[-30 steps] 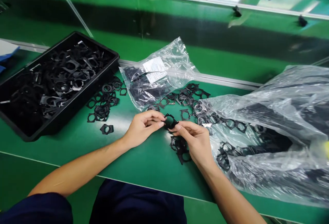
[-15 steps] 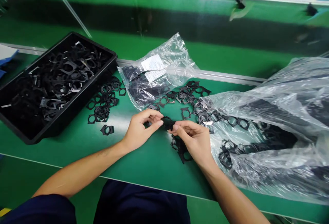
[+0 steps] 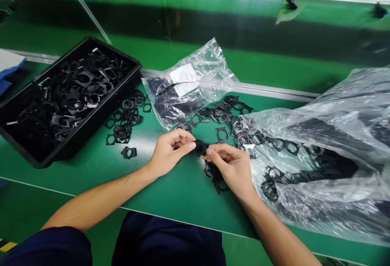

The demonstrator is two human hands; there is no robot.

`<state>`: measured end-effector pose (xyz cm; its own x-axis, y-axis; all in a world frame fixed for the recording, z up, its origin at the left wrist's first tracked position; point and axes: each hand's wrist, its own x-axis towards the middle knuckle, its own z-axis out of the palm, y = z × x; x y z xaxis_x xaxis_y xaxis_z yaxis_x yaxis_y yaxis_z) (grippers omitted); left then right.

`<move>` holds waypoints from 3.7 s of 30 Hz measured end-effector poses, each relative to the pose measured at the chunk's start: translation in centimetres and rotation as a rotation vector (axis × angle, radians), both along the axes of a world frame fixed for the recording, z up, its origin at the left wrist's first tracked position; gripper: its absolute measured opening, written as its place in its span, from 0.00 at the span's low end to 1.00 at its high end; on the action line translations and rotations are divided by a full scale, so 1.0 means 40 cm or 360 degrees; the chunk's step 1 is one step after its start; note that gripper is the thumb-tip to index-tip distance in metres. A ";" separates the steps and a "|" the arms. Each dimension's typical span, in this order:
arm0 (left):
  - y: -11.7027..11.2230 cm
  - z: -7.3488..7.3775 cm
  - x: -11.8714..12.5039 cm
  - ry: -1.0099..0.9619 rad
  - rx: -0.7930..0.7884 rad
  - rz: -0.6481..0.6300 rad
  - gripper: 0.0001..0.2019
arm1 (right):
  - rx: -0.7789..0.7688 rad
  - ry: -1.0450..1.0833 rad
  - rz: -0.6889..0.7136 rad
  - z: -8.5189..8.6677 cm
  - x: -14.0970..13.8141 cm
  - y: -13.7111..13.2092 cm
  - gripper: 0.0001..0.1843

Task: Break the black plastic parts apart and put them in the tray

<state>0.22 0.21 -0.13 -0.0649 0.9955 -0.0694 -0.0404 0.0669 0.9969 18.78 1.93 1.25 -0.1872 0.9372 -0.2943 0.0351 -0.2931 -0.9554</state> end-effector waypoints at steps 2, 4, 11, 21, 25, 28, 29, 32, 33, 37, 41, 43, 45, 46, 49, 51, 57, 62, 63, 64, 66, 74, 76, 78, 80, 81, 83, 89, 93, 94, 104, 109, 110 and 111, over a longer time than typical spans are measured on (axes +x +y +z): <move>0.001 0.000 -0.002 -0.0020 -0.0014 0.0015 0.11 | -0.0001 -0.0007 0.0011 0.001 0.001 -0.001 0.16; 0.001 -0.001 -0.003 0.0015 -0.0007 0.0028 0.11 | -0.0023 0.0014 0.0028 0.002 0.000 -0.003 0.17; -0.006 -0.012 0.000 0.0154 0.0097 0.0039 0.10 | -0.0101 0.0098 0.0001 0.008 -0.004 -0.006 0.17; -0.012 -0.011 0.000 0.0219 0.0164 0.0012 0.09 | -0.0095 0.0110 -0.0042 0.006 -0.002 -0.001 0.18; -0.009 -0.013 0.001 0.0265 0.0189 0.0013 0.08 | -0.0076 0.0101 -0.0022 0.008 -0.002 -0.003 0.18; -0.008 -0.015 0.000 0.0302 0.0173 0.0050 0.08 | -0.0061 0.0091 0.0006 0.009 -0.003 -0.004 0.19; -0.009 -0.015 0.001 0.0314 0.0169 0.0053 0.07 | -0.0064 0.0089 0.0014 0.009 -0.003 -0.004 0.19; -0.010 -0.018 0.001 0.0344 0.0193 0.0039 0.06 | -0.0068 0.0085 0.0017 0.008 -0.003 -0.004 0.18; -0.010 -0.019 0.001 0.0353 0.0208 0.0035 0.05 | -0.0061 0.0082 0.0014 0.007 -0.003 -0.005 0.17; -0.009 -0.022 0.000 0.0394 0.0286 0.0059 0.03 | -0.0030 0.0069 0.0035 0.003 -0.003 -0.005 0.17; -0.008 -0.021 -0.001 0.0470 0.0422 0.0041 0.03 | -0.0014 0.0066 0.0041 0.003 -0.002 -0.005 0.17; -0.009 -0.021 -0.001 0.0486 0.0479 0.0048 0.03 | -0.0011 0.0069 0.0038 0.004 -0.003 -0.004 0.17; -0.011 -0.024 0.000 0.0454 0.0493 0.0054 0.03 | -0.0013 0.0080 0.0047 0.005 -0.003 -0.004 0.18; -0.012 -0.026 0.001 0.0422 0.0479 0.0048 0.03 | -0.0014 0.0087 0.0054 0.005 -0.003 -0.004 0.18; -0.016 -0.034 0.004 0.0323 0.0404 0.0003 0.04 | 0.0015 0.0076 0.0072 0.004 -0.002 -0.005 0.17; -0.018 -0.036 0.005 0.0303 0.0392 0.0003 0.03 | 0.0062 0.0027 0.0098 0.003 -0.001 -0.007 0.17; -0.014 -0.018 0.006 0.0525 0.0699 0.0080 0.03 | 0.0379 -0.0159 0.0132 -0.006 -0.001 -0.012 0.13; -0.018 -0.013 0.008 0.0311 0.0565 0.0061 0.06 | 0.0861 -0.0421 0.0108 -0.009 0.004 -0.013 0.04; -0.019 -0.014 0.007 0.0255 0.0506 0.0049 0.06 | 0.0944 -0.0457 0.0115 -0.009 0.005 -0.013 0.04; -0.019 -0.014 0.007 0.0216 0.0469 0.0030 0.05 | 0.1012 -0.0484 0.0125 -0.008 0.006 -0.013 0.03; -0.018 -0.014 0.004 0.0182 0.0444 -0.0015 0.03 | 0.1097 -0.0523 0.0143 -0.006 0.007 -0.013 0.03; -0.017 -0.016 -0.006 0.0299 0.0526 -0.0016 0.03 | 0.1067 -0.0554 0.0148 -0.001 0.006 -0.015 0.03; -0.019 -0.018 -0.006 0.0337 0.0569 -0.0021 0.03 | 0.1012 -0.0548 0.0140 0.002 0.006 -0.015 0.03; -0.020 -0.018 -0.005 0.0372 0.0616 -0.0008 0.04 | 0.0970 -0.0543 0.0133 0.005 0.006 -0.014 0.03; -0.018 -0.016 -0.005 0.0425 0.0704 0.0020 0.04 | 0.0941 -0.0531 0.0128 0.006 0.005 -0.013 0.03; -0.017 -0.014 -0.005 0.0459 0.0773 0.0029 0.03 | 0.0930 -0.0522 0.0129 0.007 0.005 -0.013 0.03; -0.014 -0.009 -0.006 0.0538 0.0936 0.0032 0.03 | 0.0927 -0.0498 0.0133 0.007 0.005 -0.013 0.03; -0.012 -0.001 -0.010 0.0692 0.1014 0.0046 0.04 | 0.1012 -0.0450 0.0137 0.001 0.005 -0.015 0.03; -0.014 0.000 -0.009 0.0735 0.0973 0.0012 0.02 | 0.1037 -0.0482 0.0140 0.000 0.006 -0.016 0.02; -0.015 0.000 -0.008 0.0731 0.0965 0.0014 0.02 | 0.1041 -0.0498 0.0143 0.000 0.006 -0.017 0.02; -0.017 -0.009 -0.010 0.0459 0.0605 -0.0039 0.03 | 0.1210 -0.0591 0.0171 0.007 0.006 -0.022 0.04; -0.018 -0.002 -0.004 0.0547 0.0666 -0.0043 0.03 | 0.1049 -0.0559 0.0145 0.012 0.005 -0.023 0.03; -0.020 -0.001 -0.001 0.0574 0.0681 -0.0047 0.03 | 0.0968 -0.0524 0.0140 0.014 0.005 -0.022 0.04; -0.021 -0.002 0.001 0.0586 0.0682 -0.0053 0.03 | 0.0868 -0.0473 0.0136 0.015 0.005 -0.020 0.06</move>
